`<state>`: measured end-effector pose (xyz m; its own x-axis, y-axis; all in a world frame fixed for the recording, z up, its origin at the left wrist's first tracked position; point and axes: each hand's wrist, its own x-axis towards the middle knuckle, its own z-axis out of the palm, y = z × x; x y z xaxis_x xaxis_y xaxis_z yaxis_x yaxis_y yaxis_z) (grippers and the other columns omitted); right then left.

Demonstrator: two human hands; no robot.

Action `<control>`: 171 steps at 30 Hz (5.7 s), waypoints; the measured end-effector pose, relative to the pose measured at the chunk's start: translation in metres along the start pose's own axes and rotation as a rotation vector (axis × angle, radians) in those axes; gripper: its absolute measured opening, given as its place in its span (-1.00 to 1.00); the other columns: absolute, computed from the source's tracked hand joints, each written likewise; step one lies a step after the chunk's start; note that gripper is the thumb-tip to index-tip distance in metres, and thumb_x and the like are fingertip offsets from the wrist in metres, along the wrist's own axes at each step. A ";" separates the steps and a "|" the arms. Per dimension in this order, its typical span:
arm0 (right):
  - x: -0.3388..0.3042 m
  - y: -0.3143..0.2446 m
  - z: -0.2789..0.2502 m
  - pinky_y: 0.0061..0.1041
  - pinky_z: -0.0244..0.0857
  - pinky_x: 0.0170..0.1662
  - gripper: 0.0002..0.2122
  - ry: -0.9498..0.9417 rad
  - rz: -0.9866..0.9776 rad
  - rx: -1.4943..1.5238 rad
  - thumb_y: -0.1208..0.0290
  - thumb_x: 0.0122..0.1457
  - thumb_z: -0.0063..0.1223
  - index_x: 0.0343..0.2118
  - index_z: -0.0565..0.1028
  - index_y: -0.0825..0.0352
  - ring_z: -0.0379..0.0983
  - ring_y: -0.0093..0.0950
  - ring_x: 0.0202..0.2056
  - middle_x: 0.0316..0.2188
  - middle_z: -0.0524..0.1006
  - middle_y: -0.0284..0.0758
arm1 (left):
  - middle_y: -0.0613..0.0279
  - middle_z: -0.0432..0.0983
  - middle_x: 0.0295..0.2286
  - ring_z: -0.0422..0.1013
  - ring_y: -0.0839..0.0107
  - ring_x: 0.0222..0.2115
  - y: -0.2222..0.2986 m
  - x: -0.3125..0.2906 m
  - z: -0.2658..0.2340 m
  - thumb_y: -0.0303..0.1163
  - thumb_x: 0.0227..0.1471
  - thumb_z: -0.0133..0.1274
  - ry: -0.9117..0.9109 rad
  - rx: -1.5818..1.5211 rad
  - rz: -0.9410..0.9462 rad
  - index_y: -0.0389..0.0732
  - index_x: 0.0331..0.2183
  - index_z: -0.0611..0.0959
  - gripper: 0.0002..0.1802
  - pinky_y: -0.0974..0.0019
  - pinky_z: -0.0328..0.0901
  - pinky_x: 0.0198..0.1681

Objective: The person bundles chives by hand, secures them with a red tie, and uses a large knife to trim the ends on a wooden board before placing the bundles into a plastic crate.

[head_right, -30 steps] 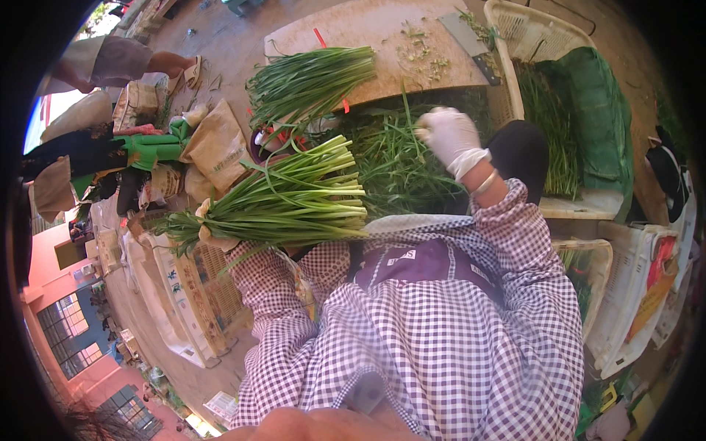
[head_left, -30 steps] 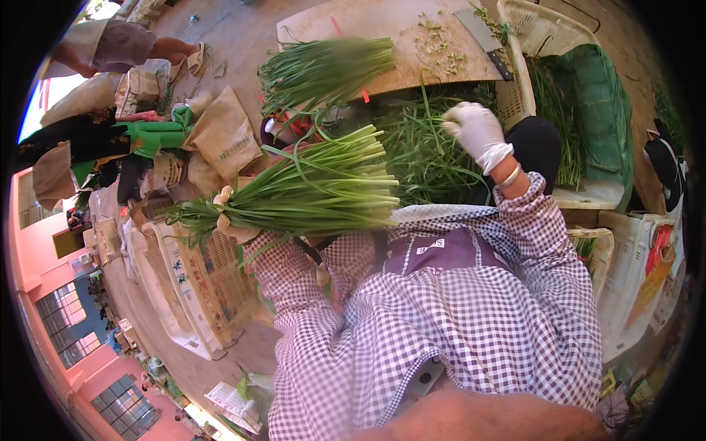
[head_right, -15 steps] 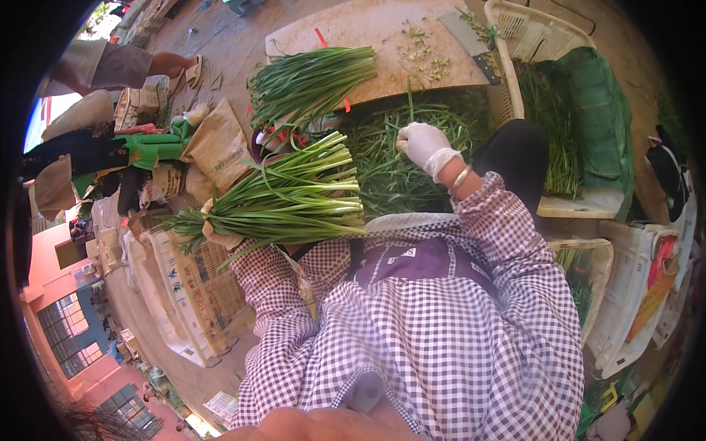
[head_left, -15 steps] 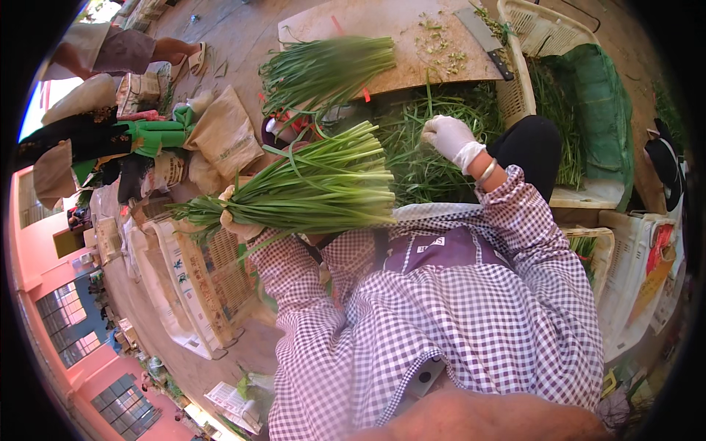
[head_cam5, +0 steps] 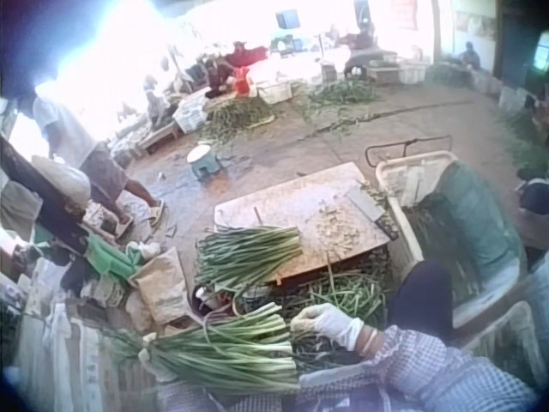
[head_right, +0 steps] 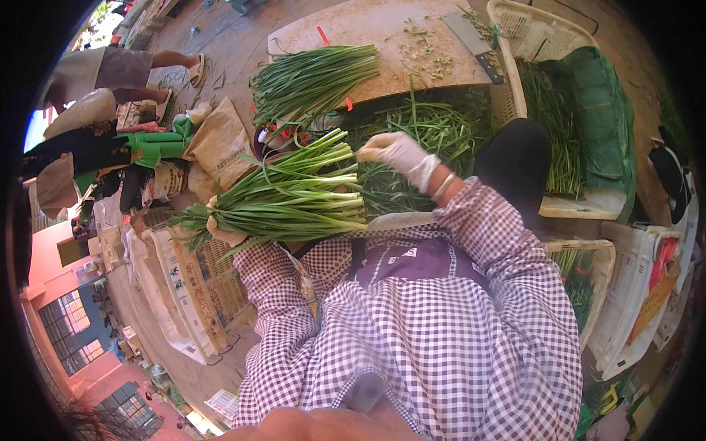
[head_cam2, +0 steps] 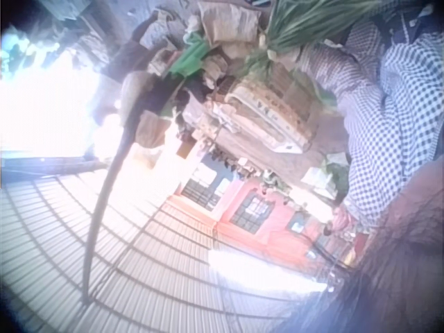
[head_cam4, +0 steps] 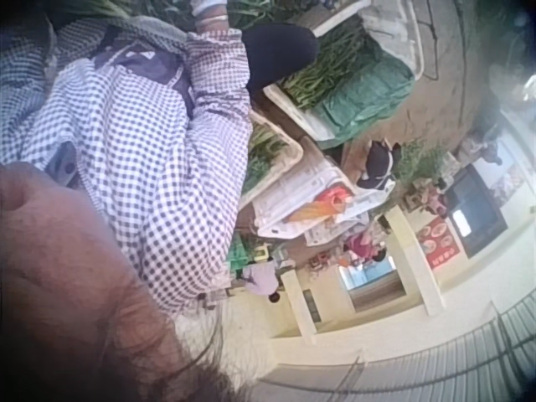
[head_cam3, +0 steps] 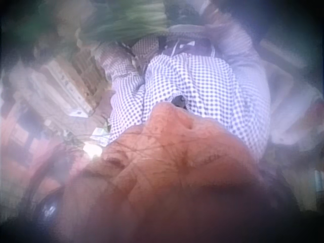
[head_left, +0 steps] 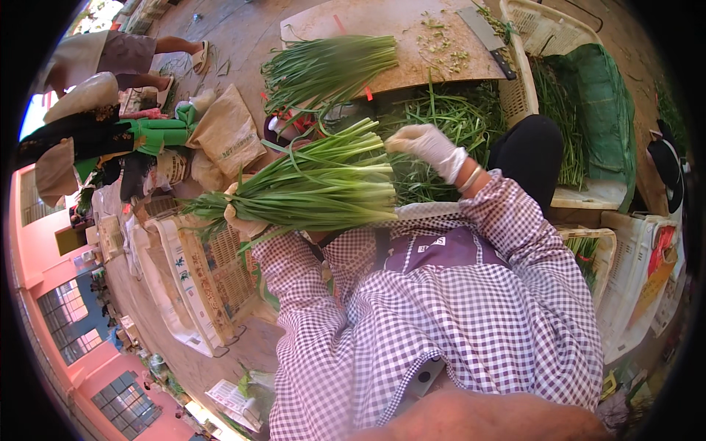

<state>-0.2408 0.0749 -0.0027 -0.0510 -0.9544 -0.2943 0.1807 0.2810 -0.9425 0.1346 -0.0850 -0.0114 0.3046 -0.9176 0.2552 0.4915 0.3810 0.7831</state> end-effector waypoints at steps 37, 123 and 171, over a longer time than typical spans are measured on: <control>-0.054 -0.016 0.026 -0.57 0.37 -0.22 -0.77 0.023 0.154 -0.011 0.35 0.01 0.33 -0.33 0.58 0.37 0.47 -0.60 -0.34 -0.40 0.59 -0.35 | 0.15 0.48 -0.15 0.50 0.42 -0.19 -0.067 0.003 0.028 -0.46 0.17 -0.08 0.649 0.814 0.683 -0.22 -0.11 0.49 -0.77 0.46 0.45 -0.04; -0.045 -0.042 0.006 -0.68 0.26 -0.41 -0.89 0.018 -0.030 0.149 0.41 0.08 0.25 -0.42 0.59 0.34 0.35 -0.72 -0.52 -0.55 0.53 -0.47 | 0.19 0.56 -0.25 0.45 0.17 -0.17 0.021 -0.006 -0.022 -0.32 -0.11 -0.05 0.114 -0.337 -0.617 -0.19 -0.35 0.61 -0.74 -0.07 0.34 -0.01; -0.019 -0.009 -0.096 -0.30 0.28 -0.02 -0.78 0.804 -0.383 -1.148 0.37 -0.04 0.14 -0.27 0.56 0.19 0.43 -0.28 -0.16 -0.26 0.55 -0.33 | 0.27 0.52 -0.28 0.47 0.23 -0.23 0.003 -0.006 -0.028 -0.18 -0.05 0.03 -0.136 -0.305 -0.521 0.01 -0.26 0.57 -0.74 0.08 0.43 -0.21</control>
<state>-0.3362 0.1003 -0.0037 -0.5099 -0.7832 0.3560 -0.8209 0.3192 -0.4735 0.1572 -0.0750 -0.0263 -0.1351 -0.9903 -0.0308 0.7650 -0.1241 0.6320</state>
